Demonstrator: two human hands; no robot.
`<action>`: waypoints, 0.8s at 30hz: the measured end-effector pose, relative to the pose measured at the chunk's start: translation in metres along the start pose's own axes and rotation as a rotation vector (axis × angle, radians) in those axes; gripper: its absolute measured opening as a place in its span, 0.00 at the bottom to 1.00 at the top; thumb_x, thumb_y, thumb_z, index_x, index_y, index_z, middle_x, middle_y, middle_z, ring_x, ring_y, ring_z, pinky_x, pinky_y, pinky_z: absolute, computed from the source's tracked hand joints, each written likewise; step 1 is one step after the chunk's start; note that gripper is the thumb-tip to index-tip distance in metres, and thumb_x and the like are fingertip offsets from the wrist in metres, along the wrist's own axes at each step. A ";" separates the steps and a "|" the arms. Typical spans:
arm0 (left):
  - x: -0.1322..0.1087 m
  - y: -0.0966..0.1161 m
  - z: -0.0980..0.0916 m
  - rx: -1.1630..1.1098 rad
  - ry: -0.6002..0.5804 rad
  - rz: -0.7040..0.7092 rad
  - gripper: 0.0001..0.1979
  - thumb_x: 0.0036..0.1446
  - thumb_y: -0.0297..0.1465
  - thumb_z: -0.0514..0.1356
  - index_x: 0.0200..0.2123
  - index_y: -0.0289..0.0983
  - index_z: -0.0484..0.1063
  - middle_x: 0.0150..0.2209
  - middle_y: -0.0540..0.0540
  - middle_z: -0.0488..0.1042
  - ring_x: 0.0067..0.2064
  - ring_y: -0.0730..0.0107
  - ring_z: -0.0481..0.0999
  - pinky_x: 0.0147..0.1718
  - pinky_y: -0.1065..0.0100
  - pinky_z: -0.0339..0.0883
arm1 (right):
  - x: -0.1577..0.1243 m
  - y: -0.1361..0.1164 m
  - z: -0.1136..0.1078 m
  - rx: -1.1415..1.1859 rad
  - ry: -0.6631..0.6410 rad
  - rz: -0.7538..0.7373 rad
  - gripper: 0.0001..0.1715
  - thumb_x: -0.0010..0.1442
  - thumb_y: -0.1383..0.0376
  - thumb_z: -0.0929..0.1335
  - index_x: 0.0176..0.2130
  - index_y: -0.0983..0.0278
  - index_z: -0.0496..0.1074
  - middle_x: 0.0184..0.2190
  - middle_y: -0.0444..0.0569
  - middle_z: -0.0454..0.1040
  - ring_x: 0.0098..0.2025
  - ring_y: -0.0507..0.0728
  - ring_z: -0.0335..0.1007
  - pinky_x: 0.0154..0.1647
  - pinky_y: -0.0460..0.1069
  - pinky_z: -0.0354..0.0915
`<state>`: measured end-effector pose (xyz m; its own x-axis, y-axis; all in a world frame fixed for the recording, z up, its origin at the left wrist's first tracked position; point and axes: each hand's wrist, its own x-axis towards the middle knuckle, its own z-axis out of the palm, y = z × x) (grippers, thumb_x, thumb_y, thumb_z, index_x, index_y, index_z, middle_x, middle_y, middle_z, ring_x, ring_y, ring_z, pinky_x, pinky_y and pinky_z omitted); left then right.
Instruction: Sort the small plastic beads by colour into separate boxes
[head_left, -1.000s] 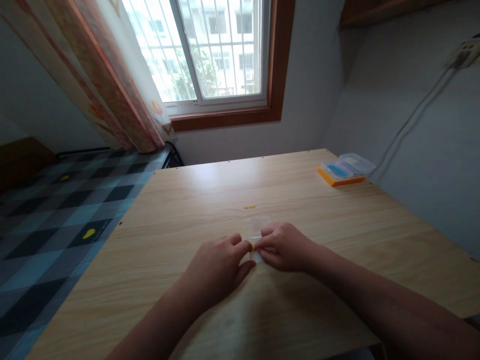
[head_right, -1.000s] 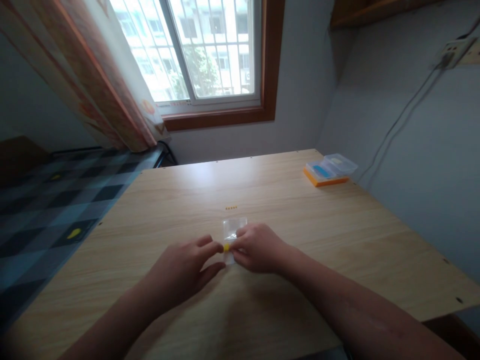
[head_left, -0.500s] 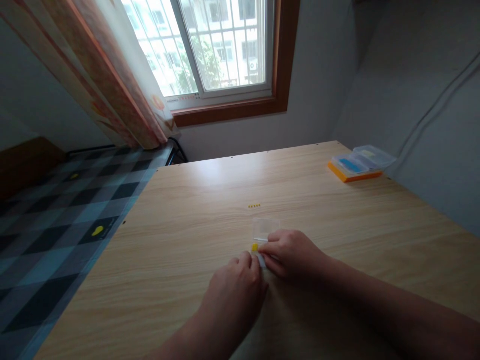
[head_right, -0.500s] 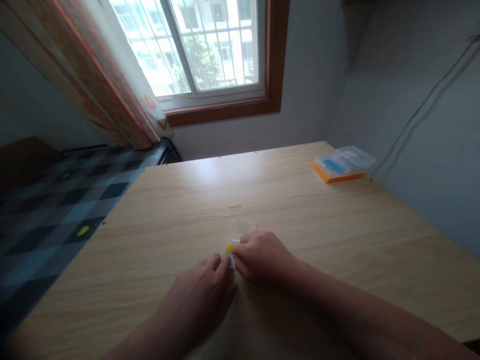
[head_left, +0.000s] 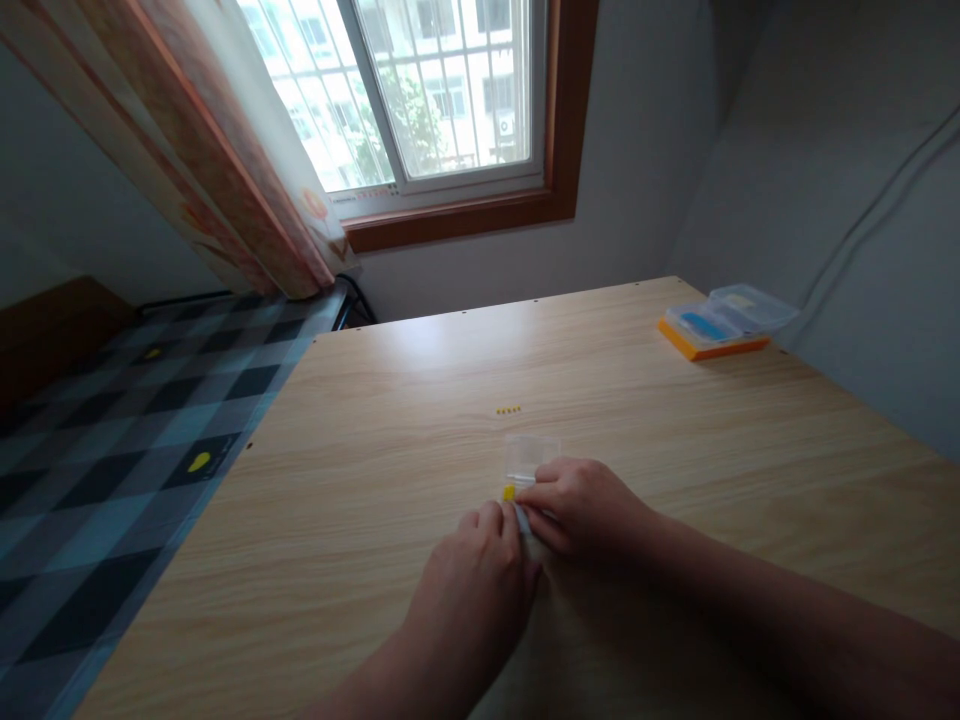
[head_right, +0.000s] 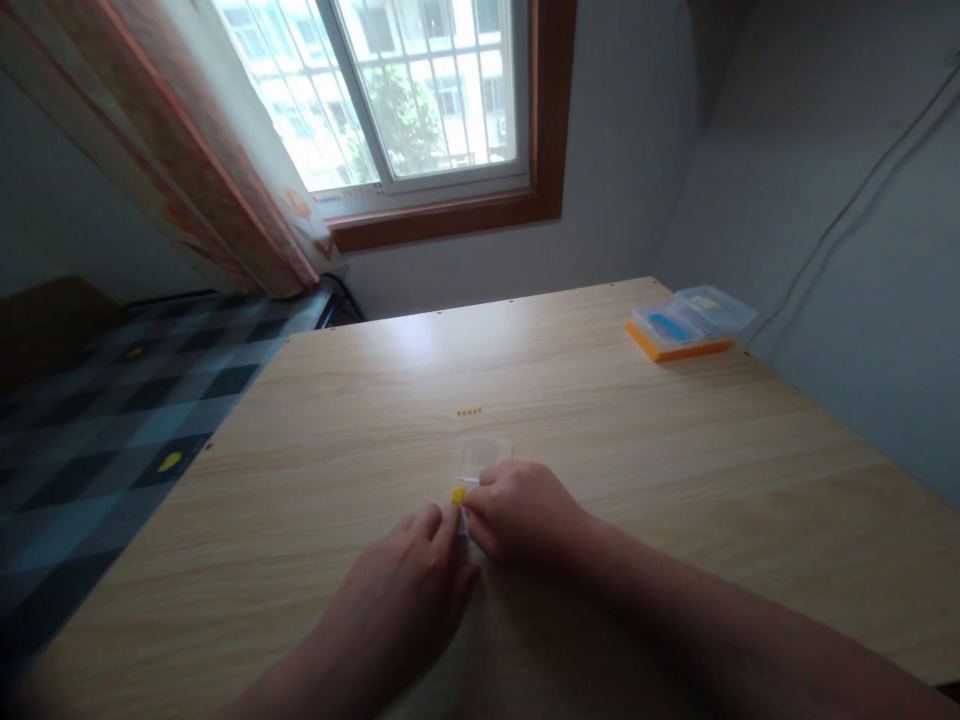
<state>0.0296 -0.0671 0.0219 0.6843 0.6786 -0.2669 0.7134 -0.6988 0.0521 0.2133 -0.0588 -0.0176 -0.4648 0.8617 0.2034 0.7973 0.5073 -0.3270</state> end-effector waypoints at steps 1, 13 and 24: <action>0.000 0.000 0.001 -0.022 0.003 -0.011 0.15 0.66 0.27 0.54 0.52 0.33 0.74 0.46 0.37 0.77 0.46 0.53 0.76 0.47 0.50 0.75 | 0.000 0.000 0.000 0.002 0.003 -0.001 0.08 0.61 0.66 0.68 0.35 0.62 0.79 0.29 0.47 0.74 0.29 0.53 0.64 0.30 0.48 0.53; -0.001 -0.004 0.005 -0.039 0.101 0.031 0.16 0.66 0.29 0.55 0.53 0.32 0.73 0.47 0.35 0.77 0.46 0.54 0.76 0.48 0.52 0.74 | 0.000 0.002 0.003 0.017 0.023 0.003 0.09 0.62 0.67 0.67 0.31 0.64 0.76 0.28 0.47 0.73 0.28 0.52 0.63 0.31 0.48 0.54; 0.001 -0.001 -0.004 -0.035 0.027 -0.014 0.17 0.66 0.28 0.55 0.55 0.32 0.73 0.49 0.35 0.77 0.47 0.52 0.77 0.48 0.50 0.76 | 0.001 0.000 0.002 0.009 0.035 0.011 0.11 0.63 0.67 0.66 0.29 0.64 0.74 0.26 0.47 0.71 0.27 0.51 0.59 0.30 0.49 0.50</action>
<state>0.0308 -0.0650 0.0249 0.6780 0.6941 -0.2420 0.7271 -0.6816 0.0822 0.2126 -0.0581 -0.0190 -0.4427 0.8662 0.2318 0.7985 0.4984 -0.3376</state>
